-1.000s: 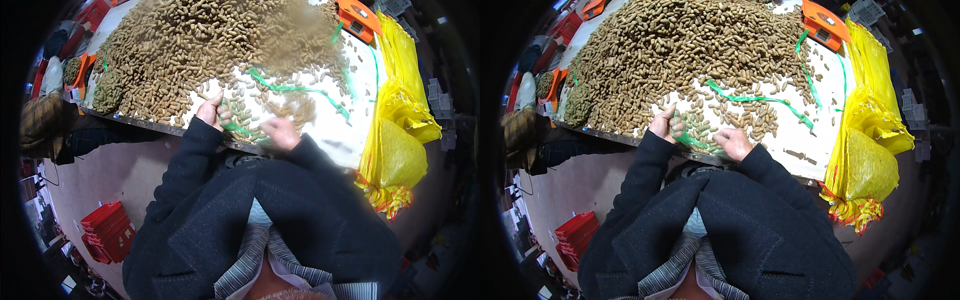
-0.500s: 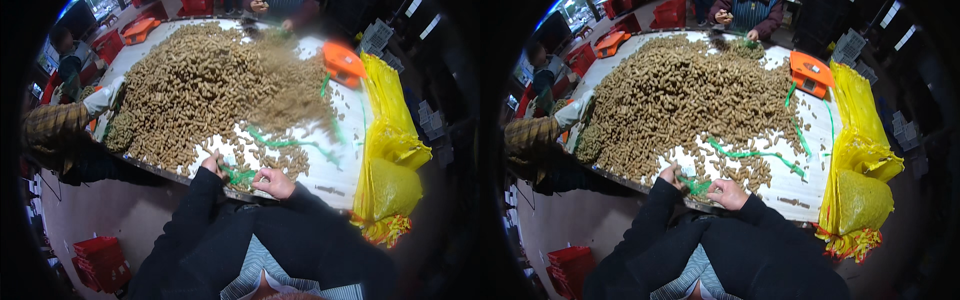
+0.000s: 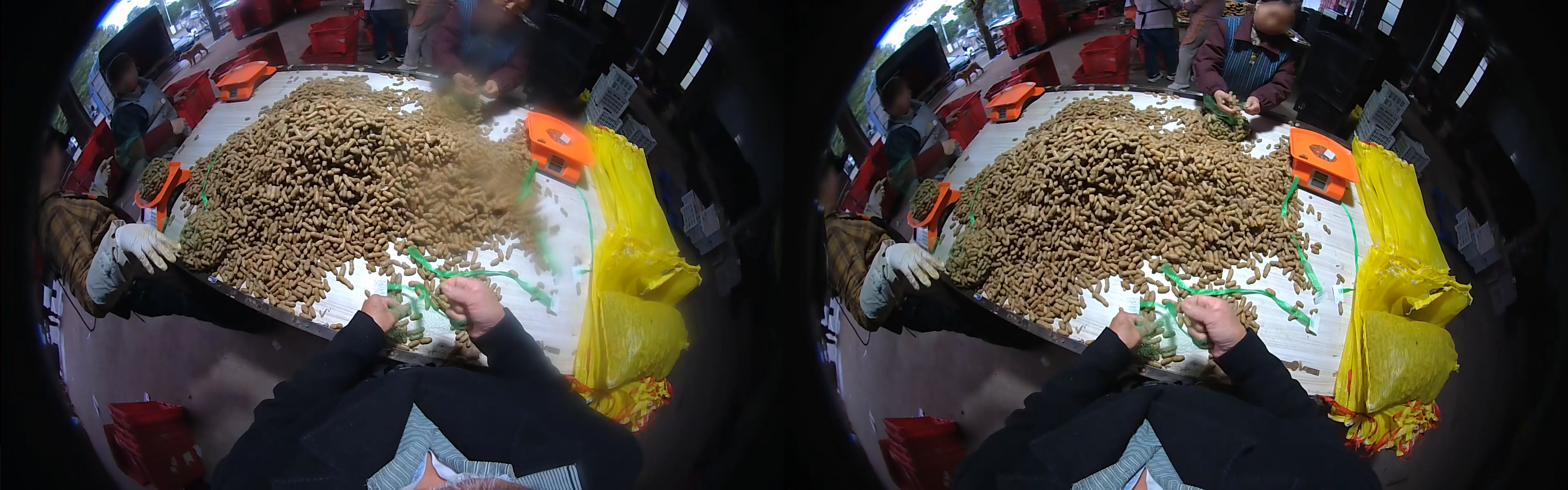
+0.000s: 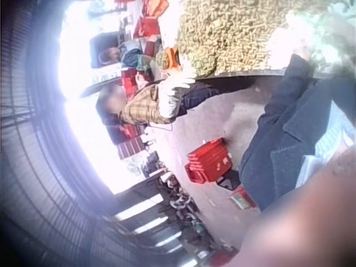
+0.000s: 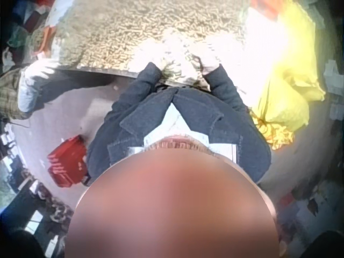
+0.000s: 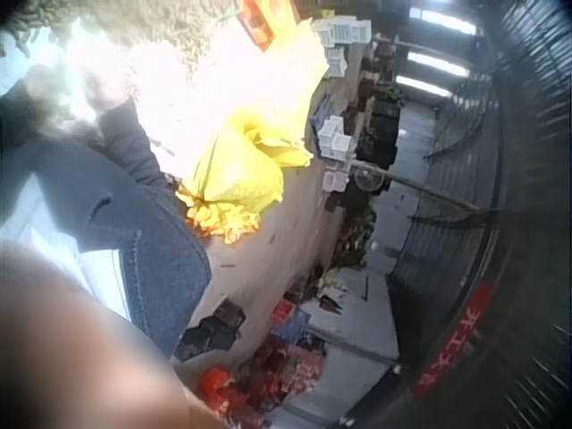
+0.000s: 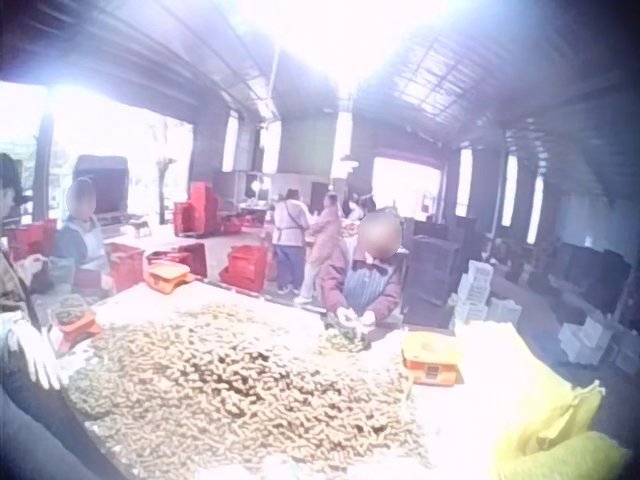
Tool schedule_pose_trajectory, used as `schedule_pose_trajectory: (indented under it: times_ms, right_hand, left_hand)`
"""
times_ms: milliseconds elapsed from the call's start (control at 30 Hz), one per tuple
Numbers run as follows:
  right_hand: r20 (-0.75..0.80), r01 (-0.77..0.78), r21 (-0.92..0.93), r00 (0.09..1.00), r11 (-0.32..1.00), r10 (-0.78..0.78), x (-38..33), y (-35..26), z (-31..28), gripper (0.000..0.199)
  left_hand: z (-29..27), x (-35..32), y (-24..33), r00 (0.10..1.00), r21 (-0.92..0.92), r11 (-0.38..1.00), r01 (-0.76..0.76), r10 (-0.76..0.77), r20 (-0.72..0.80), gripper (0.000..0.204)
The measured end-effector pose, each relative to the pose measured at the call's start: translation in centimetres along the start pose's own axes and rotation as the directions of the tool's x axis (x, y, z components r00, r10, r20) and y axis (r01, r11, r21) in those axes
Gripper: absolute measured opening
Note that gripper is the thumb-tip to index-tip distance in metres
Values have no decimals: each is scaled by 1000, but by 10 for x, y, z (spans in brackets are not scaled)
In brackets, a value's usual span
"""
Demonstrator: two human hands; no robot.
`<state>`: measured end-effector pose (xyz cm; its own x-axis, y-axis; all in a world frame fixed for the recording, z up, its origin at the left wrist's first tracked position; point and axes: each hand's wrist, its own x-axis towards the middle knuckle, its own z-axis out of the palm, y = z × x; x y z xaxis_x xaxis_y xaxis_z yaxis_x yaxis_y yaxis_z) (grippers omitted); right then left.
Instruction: The person scoops in-shell peanuts from a large pile on a table into a yellow mesh bag, gathers the bag opening, and ties it closed with green twine. They then adjust their jacket and strap, and at the end lift the filled mesh bag off the table.
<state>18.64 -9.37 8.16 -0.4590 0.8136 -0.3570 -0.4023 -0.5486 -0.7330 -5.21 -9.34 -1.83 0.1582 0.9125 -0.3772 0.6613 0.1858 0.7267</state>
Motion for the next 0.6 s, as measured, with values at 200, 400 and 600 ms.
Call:
schedule_pose_trajectory:
  times_ms: [200,400,600]
  right_hand:
    - [-172,-147,-976,972,160,-159,9,31,-4,37]
    - [-200,75,-577,952,813,-230,18,31,-13,24]
    - [335,-271,177,920,946,201,8,56,9,15]
  left_hand:
    - [-16,14,3,955,-727,684,-57,-174,-239,26]
    - [-8,-12,17,937,-83,994,-66,33,-348,25]
    - [-4,7,17,952,-605,791,-90,-110,-286,34]
